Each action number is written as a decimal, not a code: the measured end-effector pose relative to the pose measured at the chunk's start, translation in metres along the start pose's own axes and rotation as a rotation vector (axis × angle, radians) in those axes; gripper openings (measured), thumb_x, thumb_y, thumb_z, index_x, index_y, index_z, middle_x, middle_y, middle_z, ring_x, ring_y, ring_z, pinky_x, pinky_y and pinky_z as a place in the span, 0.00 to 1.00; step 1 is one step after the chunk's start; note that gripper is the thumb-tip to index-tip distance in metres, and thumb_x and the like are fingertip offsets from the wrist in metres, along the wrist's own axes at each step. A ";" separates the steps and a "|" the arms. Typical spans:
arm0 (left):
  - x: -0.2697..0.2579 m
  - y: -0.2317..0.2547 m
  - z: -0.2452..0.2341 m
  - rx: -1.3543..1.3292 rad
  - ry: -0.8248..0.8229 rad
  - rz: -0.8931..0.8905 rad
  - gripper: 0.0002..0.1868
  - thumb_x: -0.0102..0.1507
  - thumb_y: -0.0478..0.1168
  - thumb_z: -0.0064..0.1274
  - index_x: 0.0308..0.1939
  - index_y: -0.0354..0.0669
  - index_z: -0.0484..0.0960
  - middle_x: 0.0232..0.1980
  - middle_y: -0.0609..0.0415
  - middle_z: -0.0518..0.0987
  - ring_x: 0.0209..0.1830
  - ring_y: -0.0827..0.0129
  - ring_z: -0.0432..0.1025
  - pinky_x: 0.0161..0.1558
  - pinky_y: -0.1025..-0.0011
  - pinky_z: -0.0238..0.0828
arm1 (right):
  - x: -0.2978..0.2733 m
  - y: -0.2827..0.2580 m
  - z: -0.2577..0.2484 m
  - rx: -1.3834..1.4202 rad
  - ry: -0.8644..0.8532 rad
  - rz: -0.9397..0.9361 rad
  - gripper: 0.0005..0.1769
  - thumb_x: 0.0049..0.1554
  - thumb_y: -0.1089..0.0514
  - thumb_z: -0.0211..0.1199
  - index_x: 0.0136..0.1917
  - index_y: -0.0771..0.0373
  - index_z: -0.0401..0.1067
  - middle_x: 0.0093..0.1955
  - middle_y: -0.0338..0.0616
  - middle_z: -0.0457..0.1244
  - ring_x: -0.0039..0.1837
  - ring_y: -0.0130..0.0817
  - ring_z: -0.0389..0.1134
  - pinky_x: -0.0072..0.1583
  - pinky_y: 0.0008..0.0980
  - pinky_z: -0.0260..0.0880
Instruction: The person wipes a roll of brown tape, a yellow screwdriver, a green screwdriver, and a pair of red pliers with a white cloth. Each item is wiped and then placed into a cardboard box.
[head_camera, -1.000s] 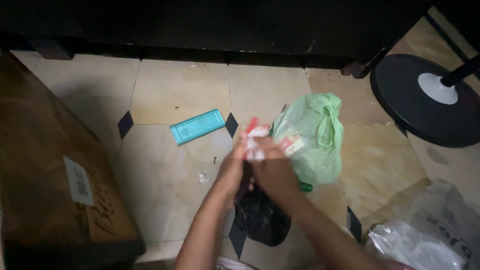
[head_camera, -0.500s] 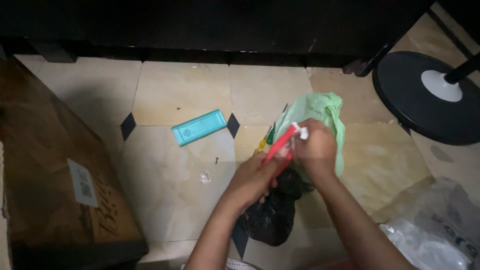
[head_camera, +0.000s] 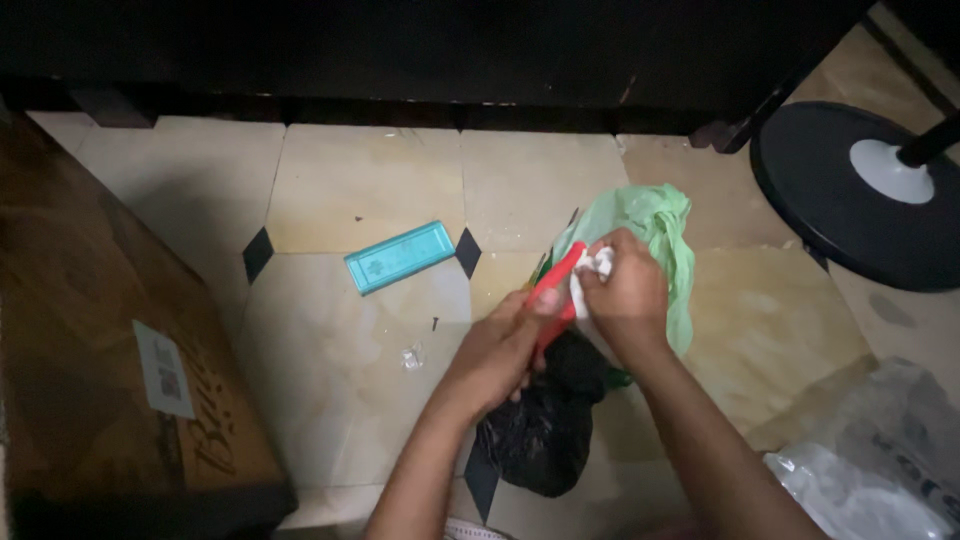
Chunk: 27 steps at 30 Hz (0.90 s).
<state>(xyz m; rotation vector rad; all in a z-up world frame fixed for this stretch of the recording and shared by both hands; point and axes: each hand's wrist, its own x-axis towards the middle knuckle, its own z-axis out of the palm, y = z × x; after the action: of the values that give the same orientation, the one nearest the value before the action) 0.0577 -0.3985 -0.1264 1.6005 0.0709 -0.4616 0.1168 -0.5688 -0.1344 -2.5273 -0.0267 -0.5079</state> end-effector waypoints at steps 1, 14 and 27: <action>0.001 0.000 0.001 -0.012 -0.025 0.004 0.38 0.61 0.72 0.37 0.59 0.49 0.78 0.24 0.57 0.74 0.17 0.74 0.68 0.19 0.74 0.65 | -0.002 -0.002 -0.002 -0.042 -0.040 0.115 0.12 0.50 0.58 0.70 0.47 0.62 0.76 0.43 0.55 0.69 0.47 0.56 0.70 0.49 0.48 0.69; 0.024 -0.028 -0.018 -0.345 0.083 -0.059 0.43 0.64 0.74 0.26 0.60 0.46 0.78 0.28 0.56 0.78 0.21 0.74 0.71 0.19 0.73 0.64 | -0.026 -0.034 0.001 0.683 -0.621 0.052 0.08 0.52 0.64 0.68 0.47 0.62 0.77 0.45 0.48 0.71 0.46 0.44 0.74 0.48 0.35 0.73; 0.019 -0.026 -0.012 -0.236 0.063 -0.077 0.48 0.63 0.77 0.22 0.57 0.40 0.77 0.29 0.57 0.78 0.23 0.74 0.72 0.20 0.74 0.67 | -0.044 -0.043 0.017 0.282 -0.302 -0.218 0.12 0.54 0.62 0.66 0.52 0.61 0.77 0.53 0.50 0.68 0.58 0.49 0.69 0.58 0.44 0.68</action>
<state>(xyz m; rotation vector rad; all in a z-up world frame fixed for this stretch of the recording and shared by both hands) 0.0697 -0.3885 -0.1575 1.3832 0.2276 -0.4454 0.0768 -0.5200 -0.1408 -2.3092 -0.4584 -0.1831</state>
